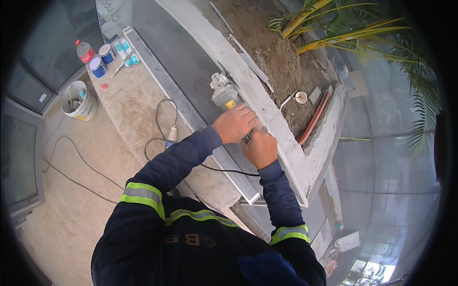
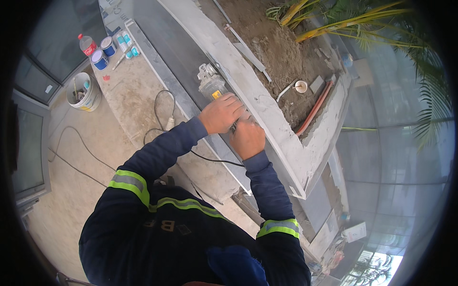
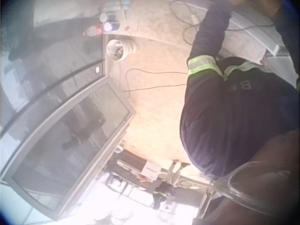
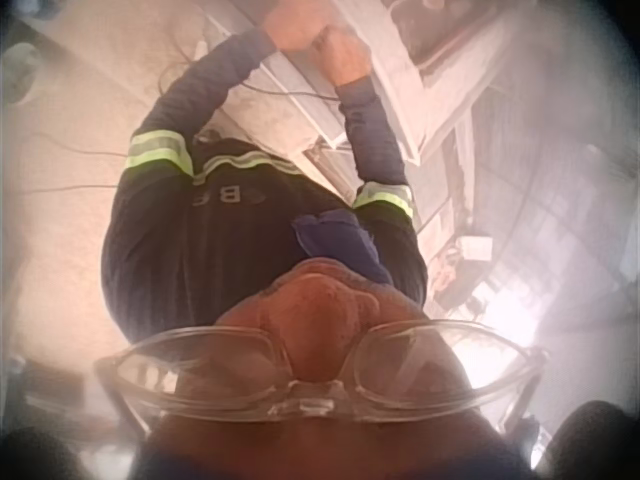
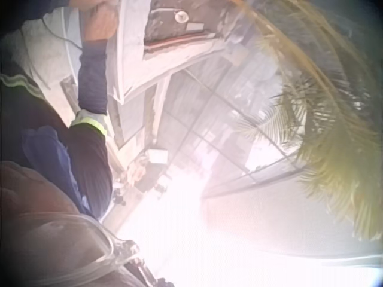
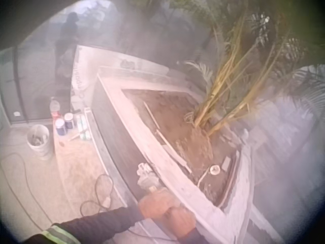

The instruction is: The person uses an angle grinder to smooth the edge of a concrete planter. The person holds the grinder with both hands and moves it along the top edge of the planter, creating dust. The person briefly pauses to wipe the edge with their hand before resuming grinding.

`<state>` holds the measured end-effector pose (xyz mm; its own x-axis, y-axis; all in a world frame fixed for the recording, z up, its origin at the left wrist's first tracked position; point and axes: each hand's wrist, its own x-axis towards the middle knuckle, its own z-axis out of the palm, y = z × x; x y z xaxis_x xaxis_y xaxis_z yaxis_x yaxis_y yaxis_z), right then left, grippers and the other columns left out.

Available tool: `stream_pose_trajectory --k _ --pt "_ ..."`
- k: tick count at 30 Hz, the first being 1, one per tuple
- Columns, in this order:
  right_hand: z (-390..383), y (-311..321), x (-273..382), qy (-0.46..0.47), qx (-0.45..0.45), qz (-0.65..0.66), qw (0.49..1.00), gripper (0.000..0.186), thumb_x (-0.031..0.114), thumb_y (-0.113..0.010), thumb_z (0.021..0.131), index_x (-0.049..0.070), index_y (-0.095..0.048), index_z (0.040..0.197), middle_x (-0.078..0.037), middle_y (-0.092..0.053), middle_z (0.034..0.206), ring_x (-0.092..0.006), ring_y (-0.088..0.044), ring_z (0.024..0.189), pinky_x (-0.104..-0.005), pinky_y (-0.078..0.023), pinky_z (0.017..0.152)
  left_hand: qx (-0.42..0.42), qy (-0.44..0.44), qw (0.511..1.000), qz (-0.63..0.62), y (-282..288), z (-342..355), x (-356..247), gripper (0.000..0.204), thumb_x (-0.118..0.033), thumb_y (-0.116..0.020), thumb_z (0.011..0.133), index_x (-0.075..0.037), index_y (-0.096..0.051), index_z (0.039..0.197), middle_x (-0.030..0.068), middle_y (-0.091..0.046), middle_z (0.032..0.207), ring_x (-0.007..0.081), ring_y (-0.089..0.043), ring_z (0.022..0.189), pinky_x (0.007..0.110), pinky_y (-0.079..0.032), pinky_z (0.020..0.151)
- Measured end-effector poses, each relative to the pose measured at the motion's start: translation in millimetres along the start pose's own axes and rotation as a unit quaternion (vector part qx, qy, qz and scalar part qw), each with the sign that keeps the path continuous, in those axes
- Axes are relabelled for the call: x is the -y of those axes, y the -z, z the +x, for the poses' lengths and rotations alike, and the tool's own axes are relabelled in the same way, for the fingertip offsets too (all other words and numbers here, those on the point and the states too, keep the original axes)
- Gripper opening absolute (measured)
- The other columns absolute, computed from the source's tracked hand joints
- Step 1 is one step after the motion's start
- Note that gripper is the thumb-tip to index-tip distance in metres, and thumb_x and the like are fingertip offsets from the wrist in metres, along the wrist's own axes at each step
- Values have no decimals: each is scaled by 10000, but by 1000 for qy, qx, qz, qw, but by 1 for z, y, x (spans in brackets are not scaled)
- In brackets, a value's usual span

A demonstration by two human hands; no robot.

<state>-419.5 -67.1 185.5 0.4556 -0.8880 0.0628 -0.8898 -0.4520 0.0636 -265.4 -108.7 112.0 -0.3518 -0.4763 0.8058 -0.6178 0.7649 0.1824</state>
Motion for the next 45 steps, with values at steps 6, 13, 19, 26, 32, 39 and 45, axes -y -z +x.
stream_pose_trajectory --k 6,13,19,26,32,39,45 --pt "36 -20 3 8 4 5 1000 395 206 -835 726 -33 -652 982 -255 -719 895 -417 -737 791 -493 -609 716 35 17 999 -36 -1 -4 37 329 -77 -711 708 -48 -673 1034 115 -679 1052 314 -648 1041 446 -489 1041" --pt "37 -13 7 -10 34 -5 999 391 219 -842 724 -33 -665 963 -260 -721 889 -421 -737 779 -498 -608 712 39 24 998 -53 6 -3 35 319 -81 -700 724 -43 -672 1040 120 -674 1065 307 -642 1069 446 -478 1067" --pt "-4 3 -6 -19 6 14 1000 473 231 -855 730 -43 -613 1030 -237 -701 862 -419 -729 755 -498 -603 683 8 -2 1000 13 -1 2 -7 207 -126 -683 796 -81 -629 991 74 -622 970 264 -624 997 398 -470 1017" --pt "19 -10 1 -7 -3 -2 1000 344 190 -818 737 -24 -650 948 -226 -701 848 -407 -729 773 -488 -604 690 38 8 999 -12 -4 -4 20 288 -102 -691 764 -52 -664 1046 111 -661 1061 296 -641 1061 442 -471 1066" --pt "43 -18 5 12 3 5 1000 242 161 -802 729 -8 -678 850 -221 -712 835 -398 -736 806 -487 -606 720 16 6 1000 -15 -3 -3 46 255 -100 -702 761 -97 -641 1009 79 -628 987 283 -626 1024 408 -470 1021" --pt "3 9 1 -22 14 9 1000 422 236 -853 724 -36 -640 967 -249 -714 856 -415 -731 764 -494 -599 702 17 -2 1000 8 0 3 0 197 -135 -672 811 -78 -636 996 81 -625 974 269 -622 1004 406 -474 998" --pt "2 -2 -6 -10 25 -9 1000 414 242 -846 737 -39 -644 963 -249 -708 854 -416 -732 759 -489 -596 687 20 -1 1000 9 -2 1 0 174 -153 -653 835 -103 -638 1001 65 -624 969 254 -624 1000 397 -469 1003"
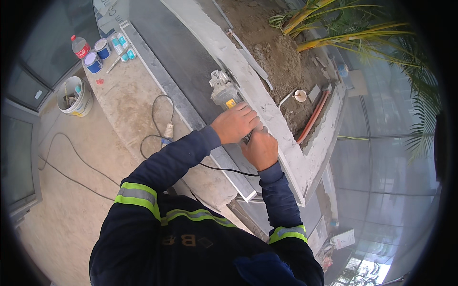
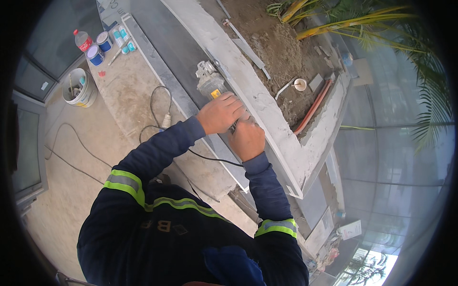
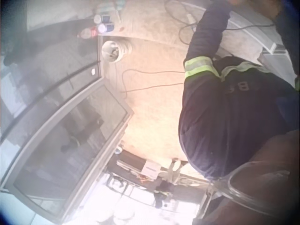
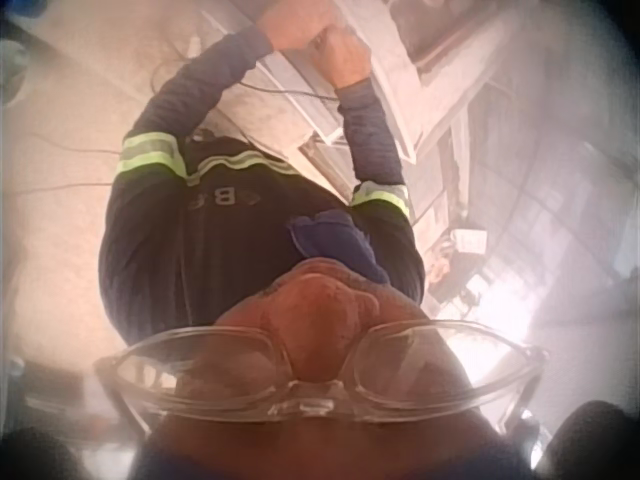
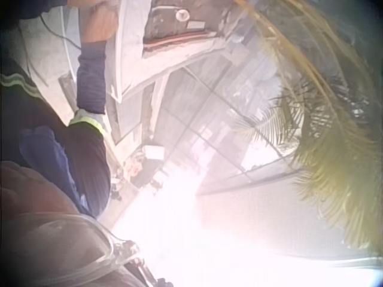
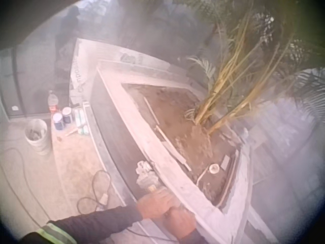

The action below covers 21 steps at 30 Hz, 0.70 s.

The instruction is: The person uses an angle grinder to smooth the edge of a concrete planter. The person holds the grinder with both hands and moves it along the top edge of the planter, creating dust. The person briefly pauses to wipe the edge with their hand before resuming grinding.

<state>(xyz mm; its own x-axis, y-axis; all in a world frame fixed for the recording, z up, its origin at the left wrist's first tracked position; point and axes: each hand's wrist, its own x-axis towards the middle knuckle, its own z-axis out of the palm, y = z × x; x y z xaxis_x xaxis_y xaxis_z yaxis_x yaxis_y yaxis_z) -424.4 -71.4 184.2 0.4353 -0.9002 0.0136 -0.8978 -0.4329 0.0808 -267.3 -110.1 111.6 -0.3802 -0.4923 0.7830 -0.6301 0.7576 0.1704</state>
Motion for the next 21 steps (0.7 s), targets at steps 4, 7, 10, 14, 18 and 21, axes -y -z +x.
stream_pose_trajectory --k 4,7,10,14,18,21 --pt "22 -12 5 16 -20 14 1000 397 235 -839 736 -36 -652 958 -248 -713 861 -416 -734 763 -490 -599 693 37 20 999 -26 -3 -4 21 278 -97 -686 765 -47 -676 1038 117 -672 1086 305 -638 1079 446 -475 1067" --pt "38 -7 14 -4 -11 21 1000 179 158 -810 724 27 -727 815 -219 -718 868 -391 -736 792 -489 -602 712 29 23 998 -51 -1 -4 39 283 -93 -689 752 -53 -671 1031 119 -671 1078 309 -640 1069 447 -477 1064" --pt "43 -11 13 21 -18 17 999 380 219 -837 736 -30 -651 955 -247 -722 874 -412 -742 776 -495 -607 712 -6 16 1000 -26 2 -2 43 203 -119 -669 812 -132 -642 1013 61 -627 976 277 -622 1002 401 -470 1004" --pt "18 3 12 -6 -18 22 1000 375 188 -817 727 -34 -636 969 -249 -720 875 -418 -737 769 -499 -602 699 13 10 999 -30 6 1 17 218 -117 -670 803 -84 -646 1018 90 -641 1007 287 -630 1029 417 -473 1028" --pt "-13 6 -2 -10 -18 28 999 420 176 -805 717 -44 -605 1014 -253 -706 858 -423 -727 746 -501 -592 665 21 -7 1000 6 1 4 -15 197 -144 -651 828 -62 -646 1007 91 -646 1004 272 -632 1018 413 -474 1028" --pt "-19 4 -5 -1 -42 27 999 395 177 -806 720 -42 -619 991 -249 -701 843 -422 -724 738 -499 -591 658 5 -16 1000 19 -1 4 -16 162 -174 -632 857 -82 -644 991 69 -638 970 251 -627 985 394 -472 1011"
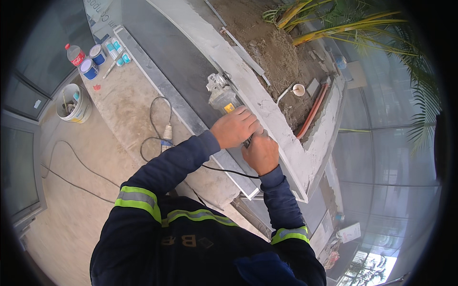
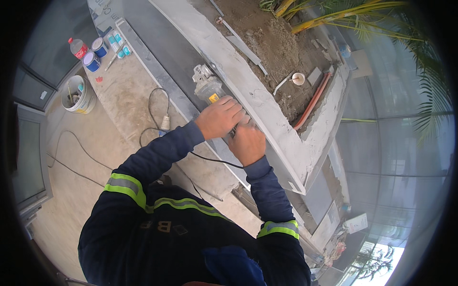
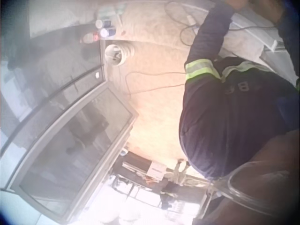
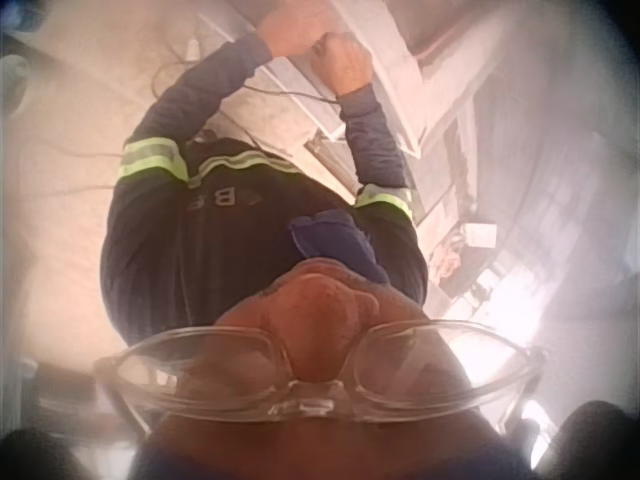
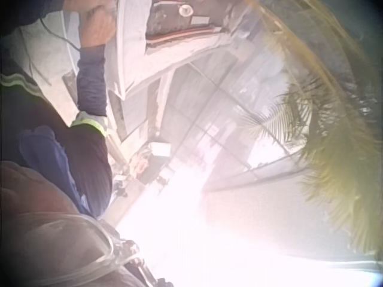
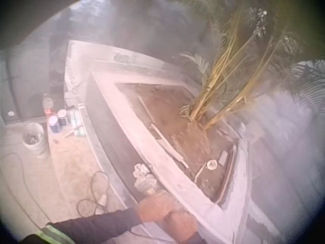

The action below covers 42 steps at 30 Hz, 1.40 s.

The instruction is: The person uses an angle grinder to smooth the edge of a concrete planter. The person holds the grinder with both hands and moves it along the top edge of the planter, creating dust. The person briefly pauses to wipe the edge with their hand before resuming grinding.

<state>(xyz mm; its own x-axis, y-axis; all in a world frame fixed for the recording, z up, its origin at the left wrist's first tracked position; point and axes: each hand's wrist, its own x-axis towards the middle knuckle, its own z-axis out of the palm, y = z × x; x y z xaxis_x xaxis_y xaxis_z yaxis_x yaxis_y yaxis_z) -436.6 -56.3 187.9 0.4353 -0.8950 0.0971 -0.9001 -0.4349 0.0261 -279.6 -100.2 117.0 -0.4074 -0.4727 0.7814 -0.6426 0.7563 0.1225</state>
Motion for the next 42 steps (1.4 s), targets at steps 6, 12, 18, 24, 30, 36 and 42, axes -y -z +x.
stream_pose_trajectory --k 6,12,18,24,30,36,42 --pt "27 -24 0 18 -1 -8 1000 293 197 -817 724 -26 -682 857 -245 -704 823 -416 -727 735 -484 -596 658 21 7 1000 -10 -3 -4 29 194 -130 -649 826 -74 -651 1012 86 -644 994 273 -625 1020 411 -472 1027" --pt "54 -31 5 26 36 0 999 335 250 -838 735 -27 -690 853 -247 -712 836 -417 -731 739 -490 -604 690 20 32 998 -51 -4 -8 55 252 -87 -681 764 -61 -642 1012 120 -638 1010 320 -621 1042 441 -472 1029" --pt "23 -1 14 -2 5 -10 1000 294 172 -797 746 -22 -679 933 -217 -716 842 -388 -732 755 -477 -592 682 29 23 997 -61 2 -3 23 295 -71 -689 733 -23 -634 1019 140 -656 1064 334 -635 1045 450 -480 1037" --pt "8 3 4 9 11 -3 1000 347 208 -834 720 -30 -682 921 -251 -713 883 -402 -728 762 -481 -601 690 36 24 996 -73 3 0 7 321 -63 -682 725 -5 -642 1039 153 -657 1065 349 -637 1052 456 -486 1040" --pt "44 -27 6 22 -2 7 1000 238 195 -819 714 0 -721 810 -231 -712 820 -404 -724 761 -488 -598 688 34 34 997 -58 -2 -6 47 329 -71 -702 703 -15 -633 1020 152 -649 1046 352 -630 1049 455 -484 1033" --pt "42 -17 7 4 31 -2 1000 281 195 -806 731 -21 -685 864 -244 -711 856 -407 -728 778 -490 -601 706 46 37 996 -63 -3 -4 41 357 -80 -715 696 -17 -638 1039 147 -655 1064 348 -636 1048 458 -480 1043" --pt "-6 -1 -7 -21 30 -6 999 458 154 -811 728 -59 -595 1071 -255 -699 912 -412 -726 793 -481 -599 687 19 8 999 -47 -6 -1 -7 312 -88 -704 726 -28 -652 1027 133 -656 1081 313 -639 1043 446 -484 1048"
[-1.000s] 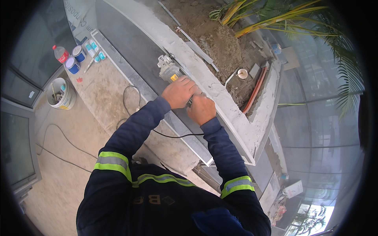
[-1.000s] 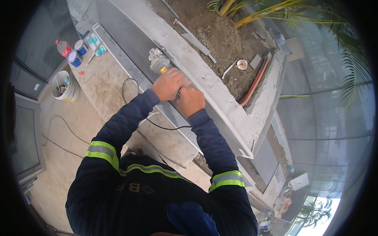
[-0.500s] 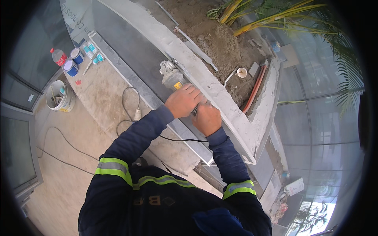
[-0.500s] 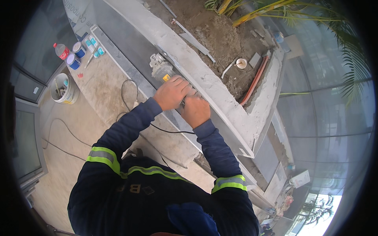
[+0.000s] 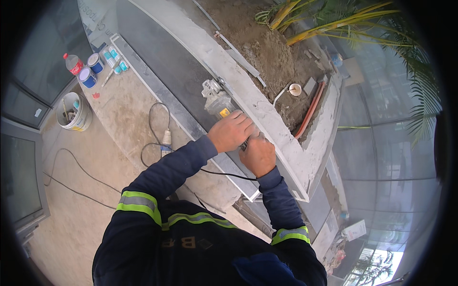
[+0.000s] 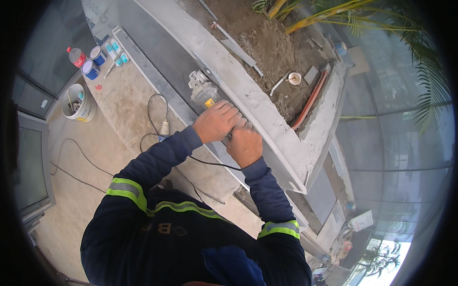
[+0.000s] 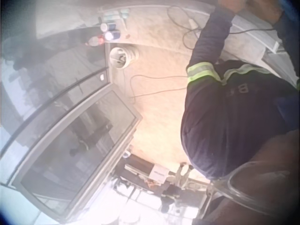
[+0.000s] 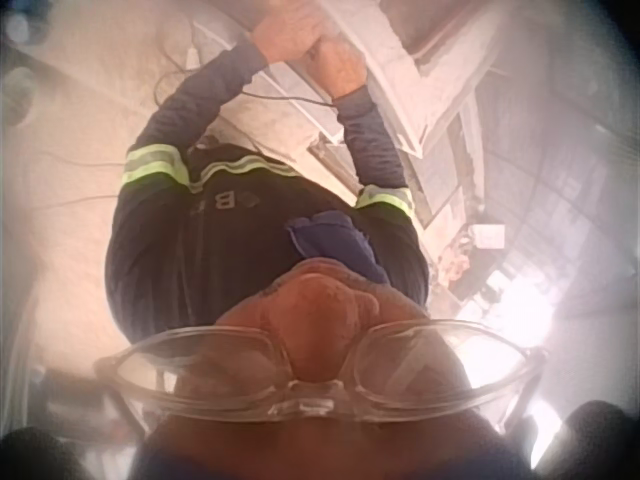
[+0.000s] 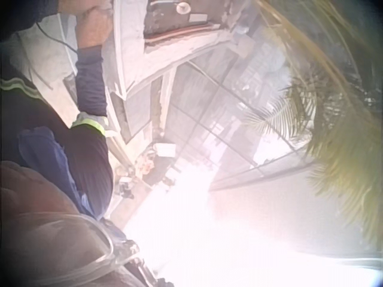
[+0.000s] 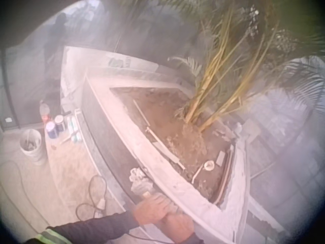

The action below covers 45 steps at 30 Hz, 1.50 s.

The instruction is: The person uses an angle grinder to smooth the edge of a concrete planter. The person holds the grinder with both hands and moves it along the top edge of the planter, creating dust. The person briefly pauses to wipe the edge with their hand before resuming grinding.

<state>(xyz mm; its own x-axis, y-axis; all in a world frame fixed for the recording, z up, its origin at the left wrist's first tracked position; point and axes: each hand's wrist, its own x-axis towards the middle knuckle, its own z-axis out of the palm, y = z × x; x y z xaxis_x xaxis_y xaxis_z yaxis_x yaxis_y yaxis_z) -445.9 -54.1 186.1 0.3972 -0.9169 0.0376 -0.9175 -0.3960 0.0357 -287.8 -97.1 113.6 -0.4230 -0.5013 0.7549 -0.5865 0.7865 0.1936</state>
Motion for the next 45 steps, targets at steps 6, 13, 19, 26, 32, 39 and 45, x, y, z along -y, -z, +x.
stream_pose_trajectory --k 6,13,19,26,32,39,45 --pt "14 -7 6 42 -23 5 999 314 176 -809 741 -35 -671 929 -241 -703 853 -404 -725 766 -483 -594 683 19 4 1000 7 4 -2 13 305 -80 -698 726 -29 -659 1024 132 -654 1077 324 -632 1061 450 -483 1055" --pt "53 -29 8 50 -10 0 999 324 237 -843 736 -16 -710 889 -232 -715 823 -392 -731 762 -479 -601 685 28 32 999 -18 5 -5 54 289 -53 -679 724 -28 -661 1011 135 -658 1082 338 -630 1067 446 -482 1052" --pt "31 -4 14 23 4 -4 1000 333 224 -833 731 -23 -692 903 -239 -716 856 -404 -734 755 -480 -604 684 -1 8 1000 17 10 -1 29 216 -121 -686 789 -75 -637 995 86 -625 981 274 -622 1013 403 -475 1012" --pt "3 1 5 14 -5 -7 1000 378 177 -812 718 -46 -629 961 -247 -698 864 -416 -730 775 -491 -599 683 0 0 1000 23 4 -1 0 203 -125 -658 822 -71 -650 1017 89 -644 1029 262 -633 1026 405 -472 1031" --pt "32 -12 11 27 -8 -1 1000 319 188 -820 722 -23 -671 910 -238 -709 834 -404 -731 770 -487 -599 692 42 17 999 -1 2 -5 31 288 -78 -677 769 -28 -665 1052 138 -670 1118 315 -637 1089 444 -471 1075" --pt "47 -15 13 20 28 -8 999 374 237 -855 715 -28 -683 916 -245 -721 874 -402 -734 788 -487 -602 701 20 35 999 -31 10 -4 43 294 -78 -677 756 -21 -659 1043 142 -662 1085 327 -631 1083 455 -472 1069" --pt "-1 -6 -3 13 -4 -8 1000 388 204 -835 713 -38 -655 958 -248 -697 882 -416 -723 775 -493 -594 683 2 -7 999 49 2 1 -5 178 -157 -646 855 -89 -648 1019 70 -633 1010 247 -629 1015 394 -475 1012"
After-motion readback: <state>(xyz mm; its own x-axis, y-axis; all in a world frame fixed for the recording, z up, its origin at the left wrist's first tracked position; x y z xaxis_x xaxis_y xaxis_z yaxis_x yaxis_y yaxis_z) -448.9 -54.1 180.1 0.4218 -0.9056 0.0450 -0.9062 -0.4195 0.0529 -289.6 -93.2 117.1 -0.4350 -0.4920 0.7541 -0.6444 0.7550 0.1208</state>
